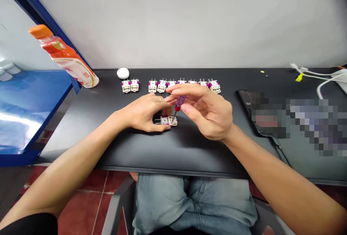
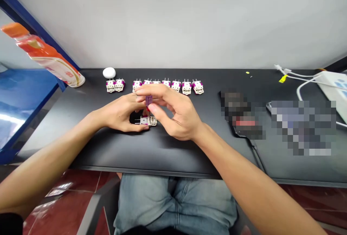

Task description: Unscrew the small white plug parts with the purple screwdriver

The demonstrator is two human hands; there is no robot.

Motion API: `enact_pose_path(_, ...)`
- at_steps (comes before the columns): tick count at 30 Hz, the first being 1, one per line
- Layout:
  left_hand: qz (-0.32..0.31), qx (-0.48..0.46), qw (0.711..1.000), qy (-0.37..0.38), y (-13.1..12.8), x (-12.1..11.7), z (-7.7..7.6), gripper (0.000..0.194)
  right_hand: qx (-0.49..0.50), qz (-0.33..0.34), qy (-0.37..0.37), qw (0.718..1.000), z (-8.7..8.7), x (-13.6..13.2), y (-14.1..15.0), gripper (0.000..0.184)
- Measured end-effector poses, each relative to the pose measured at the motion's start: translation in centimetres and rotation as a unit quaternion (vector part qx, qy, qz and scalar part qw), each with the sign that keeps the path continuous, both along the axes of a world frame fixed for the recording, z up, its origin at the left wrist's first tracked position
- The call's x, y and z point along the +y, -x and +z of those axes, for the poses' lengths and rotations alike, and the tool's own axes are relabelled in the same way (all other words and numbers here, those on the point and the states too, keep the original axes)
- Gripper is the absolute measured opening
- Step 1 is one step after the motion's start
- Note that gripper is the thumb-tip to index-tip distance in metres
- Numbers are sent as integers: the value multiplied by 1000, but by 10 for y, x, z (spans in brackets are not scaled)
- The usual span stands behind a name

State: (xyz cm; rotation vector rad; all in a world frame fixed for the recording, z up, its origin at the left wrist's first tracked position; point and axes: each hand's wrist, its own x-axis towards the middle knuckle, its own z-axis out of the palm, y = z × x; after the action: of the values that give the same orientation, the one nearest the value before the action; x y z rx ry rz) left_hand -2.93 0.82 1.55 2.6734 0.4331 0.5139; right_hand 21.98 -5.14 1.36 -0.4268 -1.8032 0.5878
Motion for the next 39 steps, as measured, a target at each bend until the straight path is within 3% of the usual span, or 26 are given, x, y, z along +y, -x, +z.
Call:
enact_pose_path(3,12,17,1000,-4,0,0,1,23,-1,-57,-75,996,1,2,-1,48)
enact_pose_path(5,12,18,1000,-6,0,0,2,23,7,-60,-61,996,1,1,-1,53)
enact_pose_path(8,5,5,1000,-7,0,-1,2,24,8,-12,6,1000,1,-1,0,56)
enact_pose_path(11,12,18,1000,-3,0,-1,3,24,4,-33,-59,998,3,1,0,48)
enact_pose_path(13,15,25,1000,-1,0,-2,4,23,3,-61,-107,992,4,2,0,52)
enact_pose_path(18,12,13,1000,-6,-1,-1,5,27,-13,-28,-46,998,3,2,-2,62)
enact_pose_path(23,9,22,1000,-10,-1,-1,6,22,-16,-70,-127,989,5,4,-2,54)
enact_pose_path(28,9,8,1000,-18,0,0,5,26,-13,-31,-47,998,6,1,0,55)
enact_pose_path(31,14,17,1000,-9,0,-1,6,24,-18,-45,-89,995,7,3,0,46)
enact_pose_path(34,13,26,1000,-6,-1,0,6,22,-10,-76,-143,987,8,4,0,49)
enact_pose_path(39,1,1,1000,-30,0,1,4,25,-12,-58,-77,995,6,0,-1,54)
